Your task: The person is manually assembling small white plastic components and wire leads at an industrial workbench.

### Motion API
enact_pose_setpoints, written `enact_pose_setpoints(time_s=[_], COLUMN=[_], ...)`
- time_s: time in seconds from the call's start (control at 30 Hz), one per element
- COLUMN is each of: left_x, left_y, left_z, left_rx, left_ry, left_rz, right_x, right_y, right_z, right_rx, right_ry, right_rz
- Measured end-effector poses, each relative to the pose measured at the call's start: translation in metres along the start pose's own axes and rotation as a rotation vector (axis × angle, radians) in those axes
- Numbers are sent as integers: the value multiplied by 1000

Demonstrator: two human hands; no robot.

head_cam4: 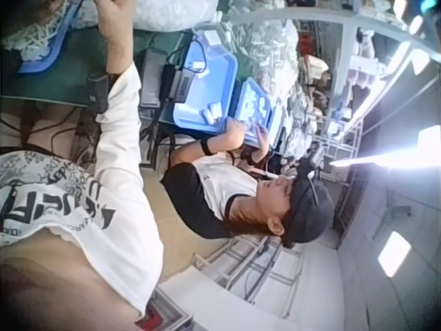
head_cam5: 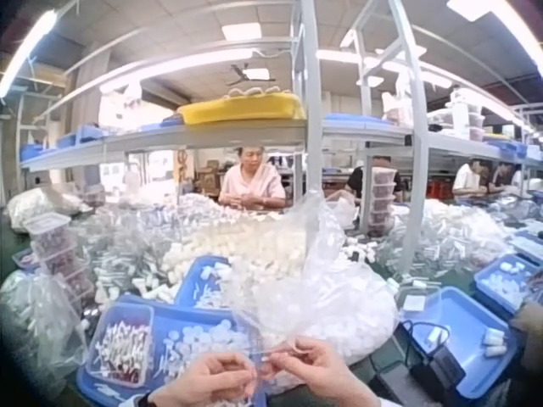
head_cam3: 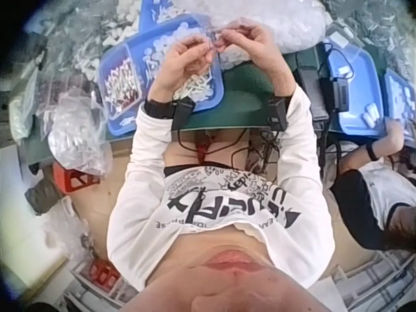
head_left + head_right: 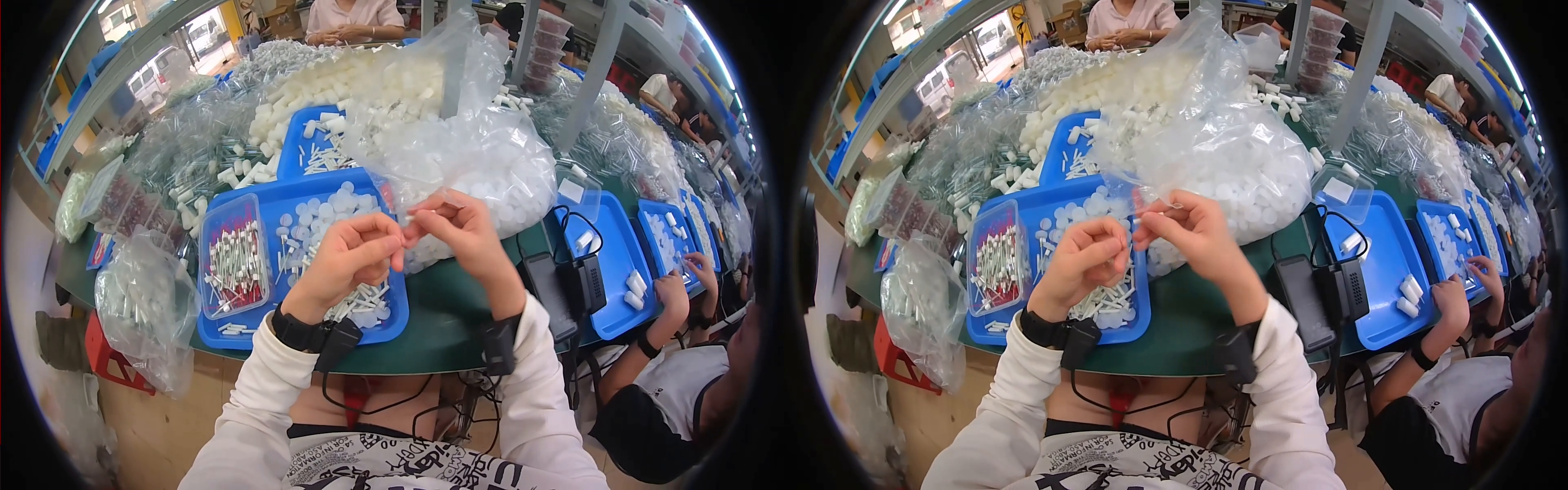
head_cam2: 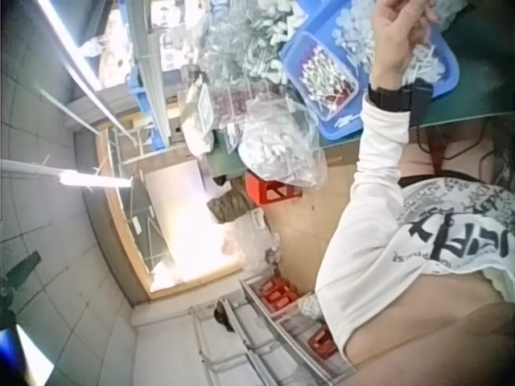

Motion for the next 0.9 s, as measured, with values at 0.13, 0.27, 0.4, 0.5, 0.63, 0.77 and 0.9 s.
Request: enact_pose_setpoints(time_s=[0.13,0.27,0.4,0.5,0.63,0.77,0.9], left_x=[-1,1,3,2,2,2,2], left_y=[-5,2,5,5,4,7,7], left_z=[0,4,5,7,6,8,10], left_rx=[-68,50,48,22,46,72,67], left_ry=[-46,-97,-153,-143,-144,-150,-172], left_rz=[-10,22,50,26,30,59,48], right_x=[-15,-4,1,1,0,0,-1], right_y=[-5,-7,-8,-12,-12,-14,-13], right_z=[-6,0,5,1,3,4,3], right_rx=[413,364,313,216,147,147,140], right_ry=[401,200,86,114,66,85,79], right_rz=[-266,-118,-45,-81,-126,-130,-136])
Point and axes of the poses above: each hand's wrist, its own x-axis towards the middle knuckle, its own z-axis out of the back of the hand, y = z × x, the point moved 8 cm from there along x, towards the middle knuckle, and after that the axes turned 2 degrees about x, right-handed, at the moved point
